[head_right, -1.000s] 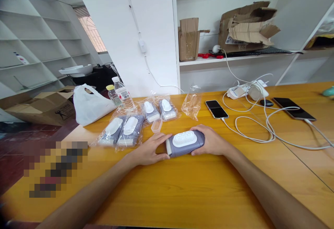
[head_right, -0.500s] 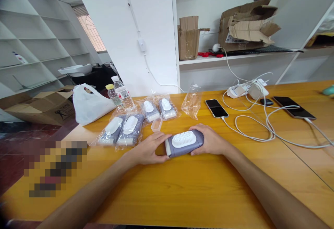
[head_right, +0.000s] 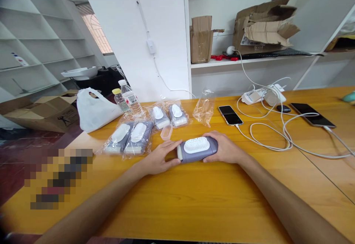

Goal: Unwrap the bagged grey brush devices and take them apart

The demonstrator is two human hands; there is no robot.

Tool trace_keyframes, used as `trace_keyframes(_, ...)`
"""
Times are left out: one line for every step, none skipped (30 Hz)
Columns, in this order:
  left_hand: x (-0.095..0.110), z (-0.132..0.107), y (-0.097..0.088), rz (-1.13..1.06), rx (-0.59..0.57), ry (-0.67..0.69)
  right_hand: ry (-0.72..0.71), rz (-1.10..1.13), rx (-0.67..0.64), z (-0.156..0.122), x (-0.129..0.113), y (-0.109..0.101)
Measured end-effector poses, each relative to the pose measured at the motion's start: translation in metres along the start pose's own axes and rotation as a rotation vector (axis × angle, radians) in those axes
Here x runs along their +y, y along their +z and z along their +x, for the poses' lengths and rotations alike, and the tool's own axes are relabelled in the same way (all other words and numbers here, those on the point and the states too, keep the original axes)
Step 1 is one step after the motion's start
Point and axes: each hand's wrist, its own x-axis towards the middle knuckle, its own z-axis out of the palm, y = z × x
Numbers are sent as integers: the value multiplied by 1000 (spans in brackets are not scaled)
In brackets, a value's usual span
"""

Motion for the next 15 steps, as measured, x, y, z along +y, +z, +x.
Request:
trace_keyframes(-1,1,0,-17,0,-16,-1,-2,0,0,0,0)
trace_keyframes(-1,1,-1,-33,-2,-30,-1,-4,1,0,0,0)
trace_keyframes(-1,2,-1,-44,-6,-41,-2,-7,4,1,0,0)
trace_keyframes(-2,2,-1,-53,-10,-47,-2,-8,7,1,0,0)
trace_keyframes(-2,2,-1,-59,-16,-49,-2,-8,8,1,0,0)
trace_keyframes(-2,2,-1,-62,-21,-48,-1,-7,8,1,-1,0)
trace_keyframes(-2,2,0,-62,-25,-44,0,-5,8,1,-1,0)
trace_keyframes(-2,2,1,-60,-24,-40,2,-4,9,1,-1,0)
trace_keyframes(-2,2,2,-56,-19,-35,3,-3,10,1,-1,0)
trace_keyframes(-2,2,2,-52,-12,-31,1,-1,13,1,-1,0)
trace_keyframes(-1,2,3,-50,-3,-27,-2,0,17,1,-1,0)
trace_keyframes(-1,1,3,-50,2,-25,-5,0,20,0,-1,0)
trace_keyframes(0,1,2,-53,3,-24,-7,0,21,0,-1,1)
trace_keyframes(1,1,1,-58,1,-25,-7,-1,21,0,0,1)
trace_keyframes(2,1,1,-62,-3,-27,-4,-3,21,0,0,1)
